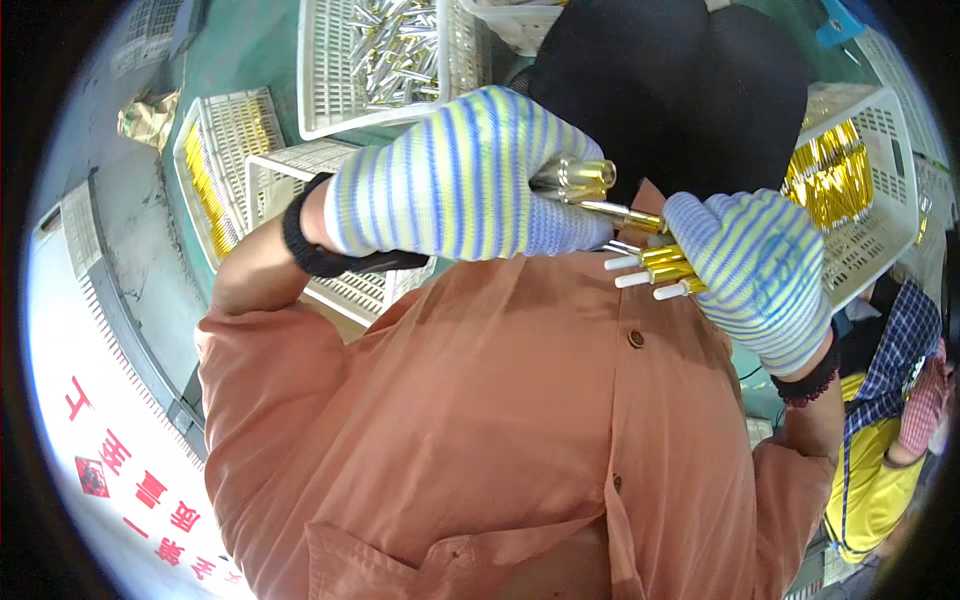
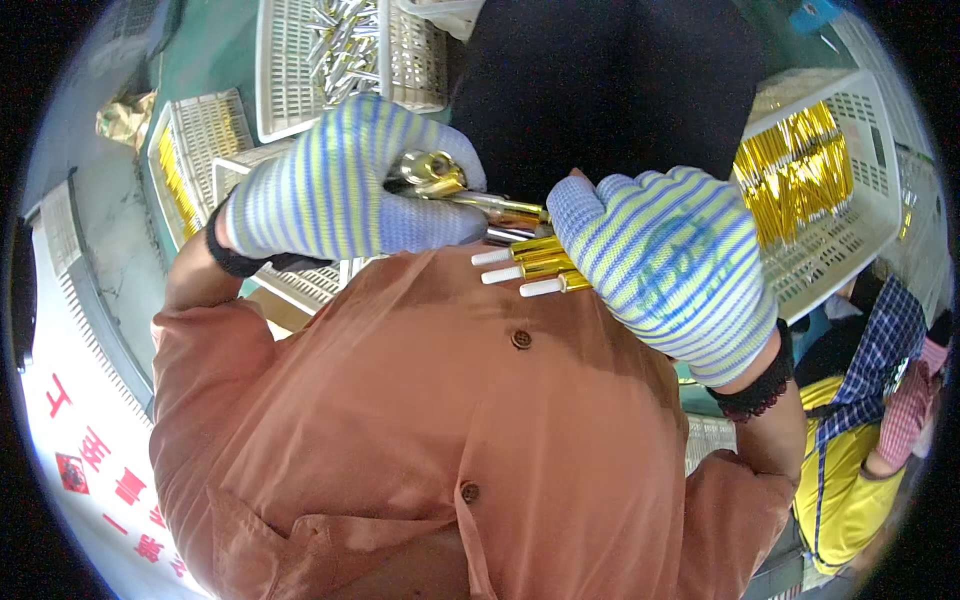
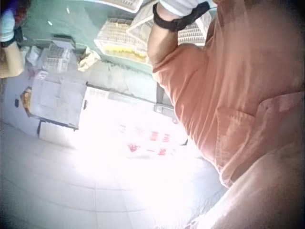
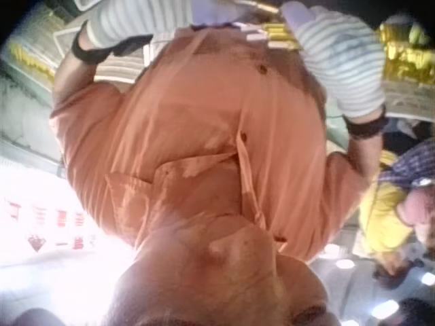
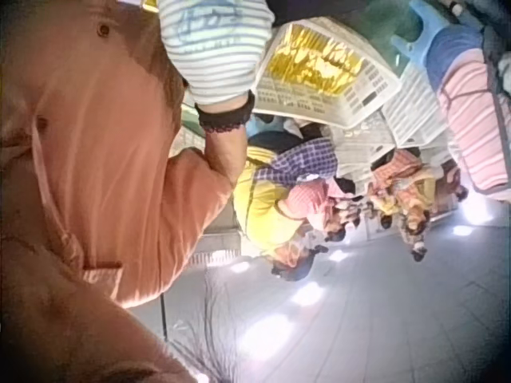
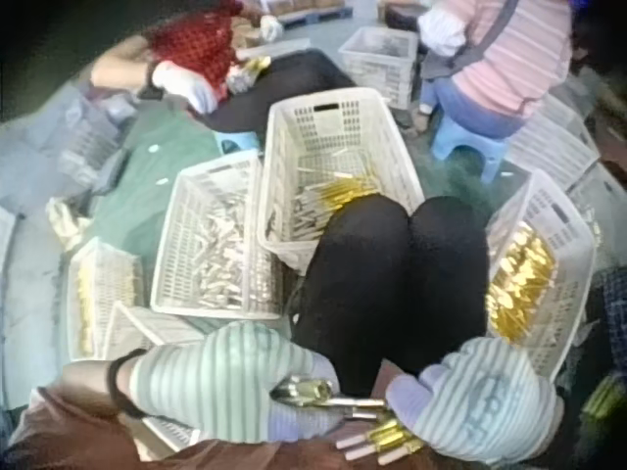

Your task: The person is counting and bundling gold-colored plastic tubes in a factory setting.

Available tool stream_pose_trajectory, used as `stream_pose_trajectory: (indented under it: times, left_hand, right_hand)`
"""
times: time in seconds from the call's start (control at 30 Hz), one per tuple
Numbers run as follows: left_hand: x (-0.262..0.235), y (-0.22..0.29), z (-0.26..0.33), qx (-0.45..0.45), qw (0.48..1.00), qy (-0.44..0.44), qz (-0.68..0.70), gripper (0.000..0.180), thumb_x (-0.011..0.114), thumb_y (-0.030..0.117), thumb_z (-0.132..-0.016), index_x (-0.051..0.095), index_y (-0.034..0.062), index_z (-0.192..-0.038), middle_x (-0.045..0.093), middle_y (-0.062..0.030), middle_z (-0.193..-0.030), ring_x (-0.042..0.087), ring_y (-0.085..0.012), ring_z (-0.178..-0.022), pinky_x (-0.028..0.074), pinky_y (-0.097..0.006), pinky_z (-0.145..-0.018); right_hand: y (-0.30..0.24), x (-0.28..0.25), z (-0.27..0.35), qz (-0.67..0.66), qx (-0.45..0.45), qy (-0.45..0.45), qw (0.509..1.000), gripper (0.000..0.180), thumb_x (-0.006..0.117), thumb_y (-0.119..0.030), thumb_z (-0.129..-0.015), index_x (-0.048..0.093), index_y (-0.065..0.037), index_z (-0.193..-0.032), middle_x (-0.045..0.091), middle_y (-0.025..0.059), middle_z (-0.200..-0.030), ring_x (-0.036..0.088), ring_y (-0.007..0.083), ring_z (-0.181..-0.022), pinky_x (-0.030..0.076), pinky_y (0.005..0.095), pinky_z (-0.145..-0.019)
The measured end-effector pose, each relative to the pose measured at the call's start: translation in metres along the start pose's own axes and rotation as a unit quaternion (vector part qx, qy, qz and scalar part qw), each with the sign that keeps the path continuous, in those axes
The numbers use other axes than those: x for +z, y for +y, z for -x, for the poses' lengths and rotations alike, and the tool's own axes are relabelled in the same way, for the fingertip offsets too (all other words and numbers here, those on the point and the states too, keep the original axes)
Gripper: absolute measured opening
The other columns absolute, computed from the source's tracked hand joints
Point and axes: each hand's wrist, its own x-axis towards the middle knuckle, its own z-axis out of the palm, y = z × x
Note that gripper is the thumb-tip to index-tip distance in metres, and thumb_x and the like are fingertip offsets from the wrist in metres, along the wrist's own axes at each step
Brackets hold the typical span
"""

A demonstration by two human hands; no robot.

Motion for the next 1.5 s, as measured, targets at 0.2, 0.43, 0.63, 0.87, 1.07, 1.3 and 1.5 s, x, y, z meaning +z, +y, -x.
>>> stream_pose_trajectory:
  times: [0.2,0.43,0.63,0.87,1.07,1.3,1.5]
  left_hand:
    - [-0.066,-0.095,0.041,-0.211,0.904,0.253,-0.271,0.037,0.084,0.031,-0.087,0.077,0.0145,-0.119,0.078,-0.0129,-0.097,0.076,-0.0282,-0.082,0.061,-0.037,-0.073]
    - [-0.011,-0.071,-0.006,-0.038,0.983,0.156,-0.092,0.033,0.077,0.012,-0.093,0.073,0.0073,-0.125,0.073,-0.0105,-0.119,0.073,-0.0272,-0.102,0.058,-0.035,-0.091]
    - [0.092,-0.021,-0.072,0.185,0.967,-0.173,0.04,0.035,0.072,0.018,-0.095,0.07,0.0063,-0.127,0.073,-0.0197,-0.116,0.07,-0.039,-0.107,0.057,-0.047,-0.092]
    - [0.099,-0.014,-0.114,0.086,0.921,-0.379,-0.02,0.046,0.075,0.027,-0.092,0.068,0.007,-0.132,0.073,-0.0243,-0.114,0.069,-0.0444,-0.107,0.056,-0.048,-0.09]
    - [0.065,-0.022,-0.101,0.098,0.963,-0.245,-0.054,0.04,0.067,0.035,-0.099,0.07,0.0065,-0.127,0.074,-0.0235,-0.104,0.07,-0.0436,-0.097,0.056,-0.049,-0.085]
    - [0.064,-0.016,-0.083,0.159,0.986,-0.018,-0.049,0.029,0.07,0.031,-0.096,0.075,0.0084,-0.114,0.075,-0.0169,-0.101,0.072,-0.0377,-0.093,0.058,-0.045,-0.08]
    - [0.07,-0.018,-0.069,0.113,0.984,-0.079,-0.109,0.027,0.066,0.036,-0.099,0.077,0.0158,-0.113,0.077,-0.0088,-0.104,0.074,-0.0297,-0.092,0.058,-0.04,-0.08]
  right_hand:
    - [0.121,0.041,0.11,-0.332,0.443,0.212,0.806,0.03,0.068,-0.023,-0.104,0.07,-0.001,-0.124,0.072,0.0073,-0.092,0.065,0.0105,-0.076,0.052,0.03,-0.068]
    - [0.062,0.056,0.06,-0.461,0.329,0.16,0.808,0.022,0.068,-0.014,-0.099,0.074,-0.002,-0.116,0.07,0.002,-0.087,0.057,0.0051,-0.065,0.043,0.0227,-0.058]
    - [0.053,0.055,0.056,-0.528,0.363,0.194,0.743,0.023,0.067,-0.015,-0.102,0.072,-0.003,-0.12,0.068,0.0001,-0.085,0.053,0.0021,-0.061,0.039,0.0198,-0.056]
    - [0.046,0.065,0.064,-0.528,0.373,0.218,0.731,0.024,0.068,-0.025,-0.104,0.075,-0.007,-0.117,0.07,-0.0013,-0.083,0.059,0.006,-0.066,0.048,0.022,-0.062]
    - [0.044,0.068,0.056,-0.589,0.335,0.207,0.706,0.026,0.066,-0.025,-0.105,0.073,-0.006,-0.122,0.071,-0.0001,-0.086,0.064,0.0053,-0.074,0.052,0.024,-0.068]
    - [0.029,0.058,0.028,-0.293,0.148,0.252,0.91,0.021,0.069,-0.025,-0.093,0.071,-0.011,-0.108,0.07,0.0193,-0.089,0.07,0.0394,-0.084,0.055,0.0497,-0.073]
    - [0.014,0.066,0.014,-0.28,0.131,0.131,0.942,0.024,0.071,-0.032,-0.091,0.068,-0.009,-0.096,0.072,0.0162,-0.088,0.073,0.0377,-0.083,0.058,0.0498,-0.071]
